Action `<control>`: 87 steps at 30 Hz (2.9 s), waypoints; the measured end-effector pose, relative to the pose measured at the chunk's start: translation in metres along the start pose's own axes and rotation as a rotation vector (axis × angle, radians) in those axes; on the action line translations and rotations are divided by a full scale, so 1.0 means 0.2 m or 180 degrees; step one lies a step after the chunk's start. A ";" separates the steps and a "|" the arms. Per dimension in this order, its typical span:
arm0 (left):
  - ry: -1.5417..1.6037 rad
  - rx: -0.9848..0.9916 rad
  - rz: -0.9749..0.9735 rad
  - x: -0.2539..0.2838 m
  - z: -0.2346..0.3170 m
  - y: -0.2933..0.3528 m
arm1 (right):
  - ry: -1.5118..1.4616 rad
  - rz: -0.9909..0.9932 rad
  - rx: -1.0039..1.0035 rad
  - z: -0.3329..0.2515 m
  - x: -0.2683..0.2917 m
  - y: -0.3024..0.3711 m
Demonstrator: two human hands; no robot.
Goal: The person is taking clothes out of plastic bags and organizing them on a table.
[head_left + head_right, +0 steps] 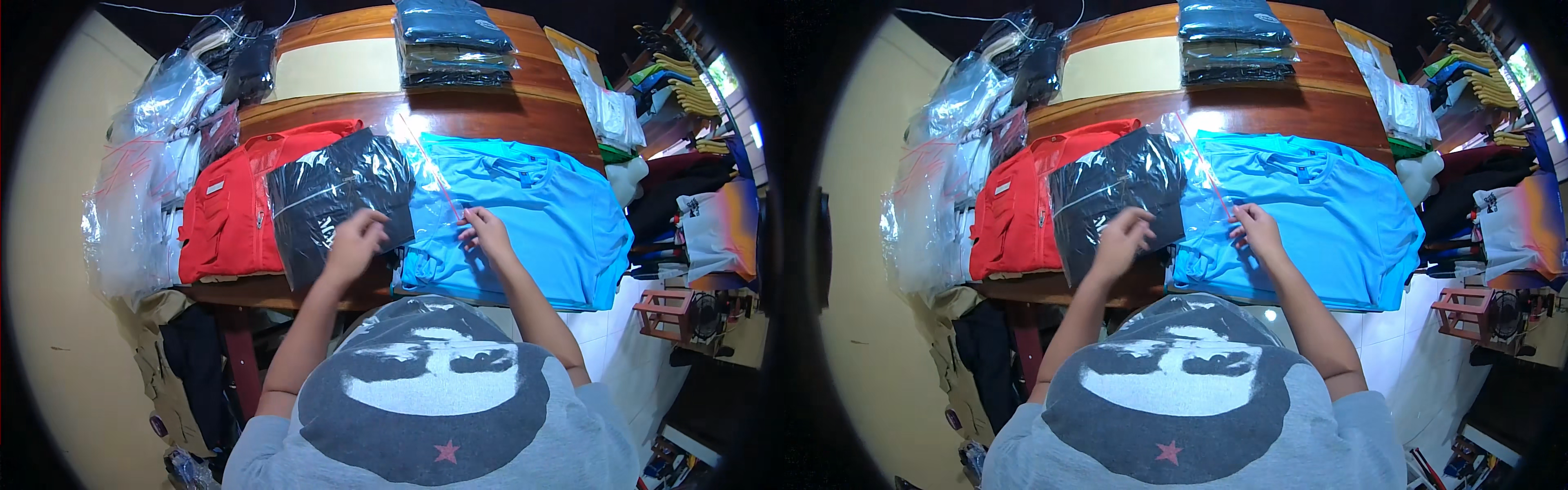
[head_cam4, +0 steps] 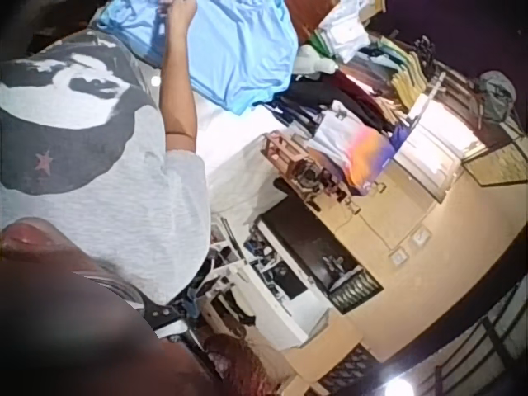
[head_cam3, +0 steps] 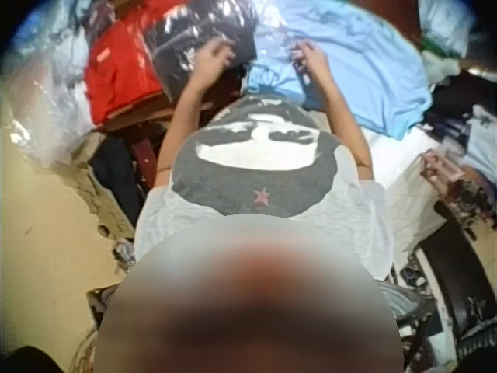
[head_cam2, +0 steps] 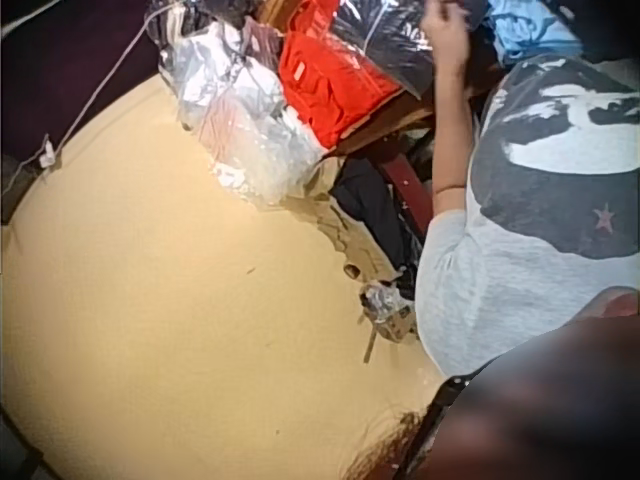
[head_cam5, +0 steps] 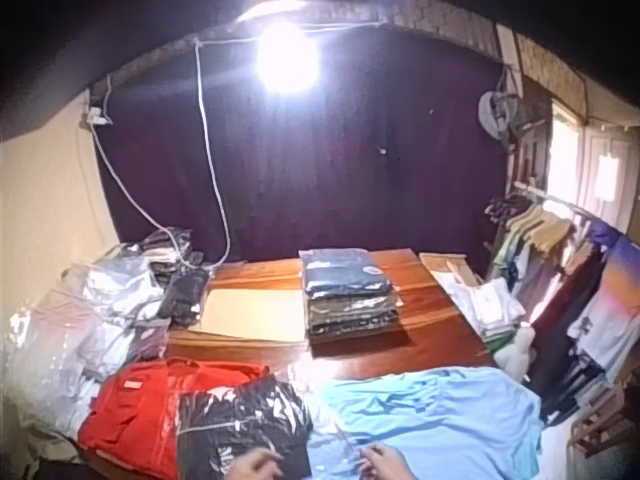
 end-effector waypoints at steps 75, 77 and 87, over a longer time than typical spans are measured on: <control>0.0379 0.0266 -0.0800 -0.37 -0.36 -0.11 | 0.0001 -0.1200 0.0508 0.16 -0.26 0.06; 0.0269 0.0315 -0.0812 -0.37 -0.35 -0.10 | 0.0016 -0.1178 0.0536 0.16 -0.26 0.06; 0.0269 0.0206 -0.0783 -0.38 -0.35 -0.11 | 0.0059 -0.1037 0.0648 0.16 -0.27 0.06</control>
Point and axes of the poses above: each hand's wrist, its own y-axis away from the middle knuckle, its own x-axis out of the back of the hand, z = x × y, the point moved 5 cm from there along -y, towards the middle knuckle, and after that the axes turned 14 degrees about y, right-handed, at the moved point
